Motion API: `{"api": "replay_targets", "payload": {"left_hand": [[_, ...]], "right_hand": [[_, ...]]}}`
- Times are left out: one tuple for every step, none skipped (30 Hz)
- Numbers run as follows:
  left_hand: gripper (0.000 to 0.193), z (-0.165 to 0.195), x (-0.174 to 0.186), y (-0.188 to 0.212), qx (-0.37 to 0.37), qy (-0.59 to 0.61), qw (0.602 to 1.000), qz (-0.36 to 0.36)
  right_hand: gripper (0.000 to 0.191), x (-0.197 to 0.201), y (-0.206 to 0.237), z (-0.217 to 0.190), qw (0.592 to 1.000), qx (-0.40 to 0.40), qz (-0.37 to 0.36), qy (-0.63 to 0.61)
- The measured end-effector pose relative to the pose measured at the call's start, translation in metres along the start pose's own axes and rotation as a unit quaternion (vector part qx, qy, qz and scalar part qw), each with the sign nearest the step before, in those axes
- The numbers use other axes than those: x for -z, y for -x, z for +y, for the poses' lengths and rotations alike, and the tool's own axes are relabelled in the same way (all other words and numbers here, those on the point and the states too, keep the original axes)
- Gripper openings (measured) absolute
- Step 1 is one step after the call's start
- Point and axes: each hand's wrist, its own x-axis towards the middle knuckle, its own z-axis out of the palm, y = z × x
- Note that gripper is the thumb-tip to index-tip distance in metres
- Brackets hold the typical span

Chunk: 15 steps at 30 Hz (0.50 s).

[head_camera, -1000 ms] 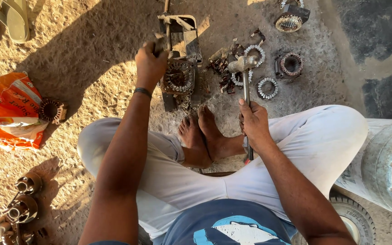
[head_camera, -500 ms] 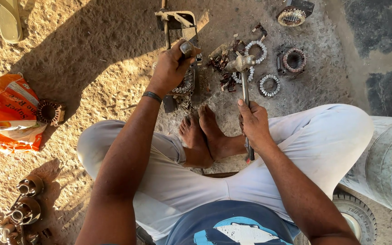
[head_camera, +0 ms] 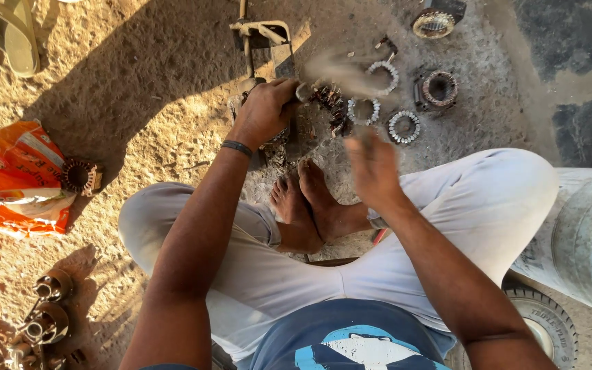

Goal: The person sits on the ground and uses a ball-peen hammer to strike and break open electric motor armatures, knocking out copper windings and separating metal parts. They handle each motor housing one at a time, repositioning pieces on the ground as they break them apart.

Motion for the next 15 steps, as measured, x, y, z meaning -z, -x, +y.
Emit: {"api": "replay_targets", "payload": {"left_hand": [[0.010, 0.000, -0.002, 0.000, -0.005, -0.005, 1.000, -0.001], [0.008, 0.000, -0.003, 0.001, -0.009, -0.009, 1.000, -0.001], [0.010, -0.001, -0.003, 0.003, 0.005, -0.008, 1.000, 0.003], [0.011, -0.002, -0.002, 0.002, 0.017, -0.007, 1.000, 0.008], [0.013, -0.005, 0.000, 0.003, 0.033, -0.006, 0.999, 0.015], [0.012, -0.007, 0.002, 0.005, 0.048, 0.006, 0.998, 0.026], [0.012, -0.008, 0.003, 0.006, 0.063, 0.019, 0.997, 0.037], [0.012, -0.009, 0.004, 0.007, 0.078, 0.032, 0.995, 0.049], [0.010, -0.009, 0.006, 0.007, 0.060, 0.039, 0.996, 0.053], [0.009, -0.009, 0.008, 0.007, 0.041, 0.046, 0.997, 0.057], [0.008, -0.007, 0.009, 0.007, 0.022, 0.052, 0.997, 0.060], [0.008, -0.005, 0.010, 0.006, 0.013, 0.057, 0.997, 0.050], [0.009, -0.003, 0.012, 0.006, 0.004, 0.060, 0.997, 0.041], [0.009, 0.000, 0.014, 0.005, -0.004, 0.064, 0.997, 0.032], [0.009, 0.002, 0.016, 0.005, -0.015, 0.076, 0.997, 0.027]], "right_hand": [[0.038, -0.001, 0.001, 0.001, 1.000, -0.010, -0.017, 0.012], [0.038, -0.001, 0.004, 0.002, 0.999, -0.019, -0.037, 0.025], [0.038, -0.001, 0.007, 0.004, 0.997, -0.030, -0.055, 0.035], [0.039, -0.001, 0.012, 0.007, 0.997, -0.061, -0.051, -0.003], [0.039, -0.001, 0.016, 0.009, 0.994, -0.090, -0.051, -0.042], [0.040, -0.001, 0.021, 0.012, 0.987, -0.125, -0.054, -0.082], [0.040, -0.001, 0.024, 0.015, 0.981, -0.153, -0.041, -0.113], [0.040, -0.001, 0.026, 0.018, 0.973, -0.180, -0.027, -0.142], [0.041, -0.002, 0.027, 0.021, 0.964, -0.205, -0.012, -0.169], [0.041, -0.002, 0.026, 0.024, 0.957, -0.214, 0.000, -0.194], [0.040, -0.002, 0.024, 0.027, 0.949, -0.225, 0.012, -0.220], [0.040, -0.003, 0.022, 0.029, 0.940, -0.236, 0.024, -0.246], [0.040, -0.003, 0.019, 0.031, 0.933, -0.248, 0.030, -0.260], [0.040, -0.003, 0.017, 0.032, 0.925, -0.261, 0.034, -0.274], [0.040, -0.003, 0.015, 0.033, 0.917, -0.274, 0.038, -0.287]]}}
